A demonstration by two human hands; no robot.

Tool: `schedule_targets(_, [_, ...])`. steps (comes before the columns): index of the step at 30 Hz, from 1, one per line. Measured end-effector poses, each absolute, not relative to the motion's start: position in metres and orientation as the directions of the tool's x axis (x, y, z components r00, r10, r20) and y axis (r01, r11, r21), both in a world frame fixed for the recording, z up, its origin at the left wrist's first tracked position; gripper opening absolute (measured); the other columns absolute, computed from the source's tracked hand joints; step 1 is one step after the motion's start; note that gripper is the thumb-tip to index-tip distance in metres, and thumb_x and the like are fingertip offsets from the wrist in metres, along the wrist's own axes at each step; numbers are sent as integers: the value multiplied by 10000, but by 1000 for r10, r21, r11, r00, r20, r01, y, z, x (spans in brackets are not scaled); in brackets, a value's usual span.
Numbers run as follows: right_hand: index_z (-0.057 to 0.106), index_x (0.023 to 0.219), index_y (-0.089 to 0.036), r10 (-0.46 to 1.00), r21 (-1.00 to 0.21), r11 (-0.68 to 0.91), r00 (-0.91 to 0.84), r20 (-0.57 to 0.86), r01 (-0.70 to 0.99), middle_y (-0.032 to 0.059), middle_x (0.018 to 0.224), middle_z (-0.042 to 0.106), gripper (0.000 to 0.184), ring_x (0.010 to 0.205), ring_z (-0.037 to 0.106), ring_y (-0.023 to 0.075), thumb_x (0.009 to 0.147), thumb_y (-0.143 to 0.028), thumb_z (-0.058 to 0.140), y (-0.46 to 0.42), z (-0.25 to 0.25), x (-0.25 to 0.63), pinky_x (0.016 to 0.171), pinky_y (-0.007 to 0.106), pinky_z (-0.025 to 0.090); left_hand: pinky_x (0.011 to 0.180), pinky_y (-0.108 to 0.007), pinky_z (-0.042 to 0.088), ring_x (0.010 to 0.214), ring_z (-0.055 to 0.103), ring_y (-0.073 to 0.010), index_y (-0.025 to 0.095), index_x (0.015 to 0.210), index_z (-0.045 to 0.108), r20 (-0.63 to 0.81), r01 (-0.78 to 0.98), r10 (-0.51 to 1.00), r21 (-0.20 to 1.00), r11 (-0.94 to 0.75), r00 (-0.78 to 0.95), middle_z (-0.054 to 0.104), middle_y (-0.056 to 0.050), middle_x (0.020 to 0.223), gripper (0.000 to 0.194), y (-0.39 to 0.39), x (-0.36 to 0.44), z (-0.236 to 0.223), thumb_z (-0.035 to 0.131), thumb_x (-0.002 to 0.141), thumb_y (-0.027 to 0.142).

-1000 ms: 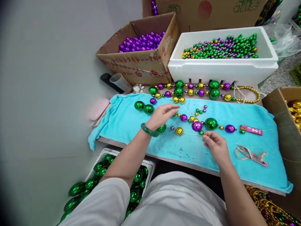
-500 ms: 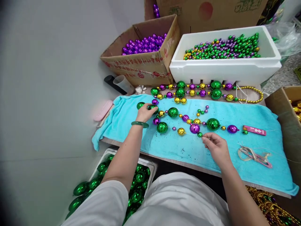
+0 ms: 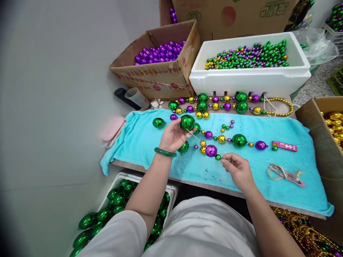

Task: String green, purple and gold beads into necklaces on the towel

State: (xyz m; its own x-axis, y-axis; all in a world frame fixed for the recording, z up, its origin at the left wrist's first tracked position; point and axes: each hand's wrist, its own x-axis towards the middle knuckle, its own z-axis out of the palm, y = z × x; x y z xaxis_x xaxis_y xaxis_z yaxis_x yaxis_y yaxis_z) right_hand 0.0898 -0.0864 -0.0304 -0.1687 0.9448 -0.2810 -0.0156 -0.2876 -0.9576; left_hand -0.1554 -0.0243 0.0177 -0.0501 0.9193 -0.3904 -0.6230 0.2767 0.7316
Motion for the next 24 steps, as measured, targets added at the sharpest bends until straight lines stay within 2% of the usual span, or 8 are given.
schedule_targets(5, [652, 706, -167, 943, -954, -298, -158, -292, -16, -13, 535, 526, 278, 491, 455, 97, 644, -428, 725, -88, -31, 89, 473, 241, 397, 686, -252, 540, 832, 673, -162, 192, 986, 554, -391, -640, 919, 720, 270, -53, 677, -38, 877, 225, -26, -145, 18, 592, 797, 307])
schedule_targets(11, [658, 712, -165, 942, -948, -319, -120, -314, -21, -11, 553, 535, 278, 506, 456, 95, 628, -419, 737, -88, -31, 93, 485, 237, 404, 673, -235, 534, 831, 671, -160, 190, 968, 540, -386, -661, 921, 706, 253, -60, 666, -37, 868, 223, -26, -143, 18, 602, 788, 306])
schedule_targets(15, [660, 704, -169, 945, -949, -314, -104, -311, -21, -5, 564, 545, 288, 515, 461, 100, 616, -431, 743, -87, -30, 94, 488, 242, 418, 711, -262, 535, 860, 665, -162, 219, 987, 518, -339, -604, 934, 769, 209, -109, 654, -22, 908, 244, -29, -138, 20, 621, 782, 303])
schedule_targets(20, [660, 712, -169, 948, -950, -311, -77, -309, -14, -3, 566, 553, 306, 517, 473, 104, 618, -447, 748, -86, -30, 92, 493, 247, 428, 836, -261, 510, 948, 630, -136, 302, 1101, 494, -124, -366, 948, 930, 9, -292, 590, 13, 1068, 471, -41, -121, 18, 733, 702, 227])
schedule_targets(24, [657, 722, -168, 951, -951, -305, -71, -301, -47, -4, 574, 558, 304, 514, 479, 102, 621, -439, 750, -84, -34, 91, 485, 244, 421, 892, -233, 481, 1006, 602, -132, 361, 1224, 437, -41, -297, 958, 954, -47, -283, 521, 10, 1177, 697, -50, -104, 13, 786, 648, 179])
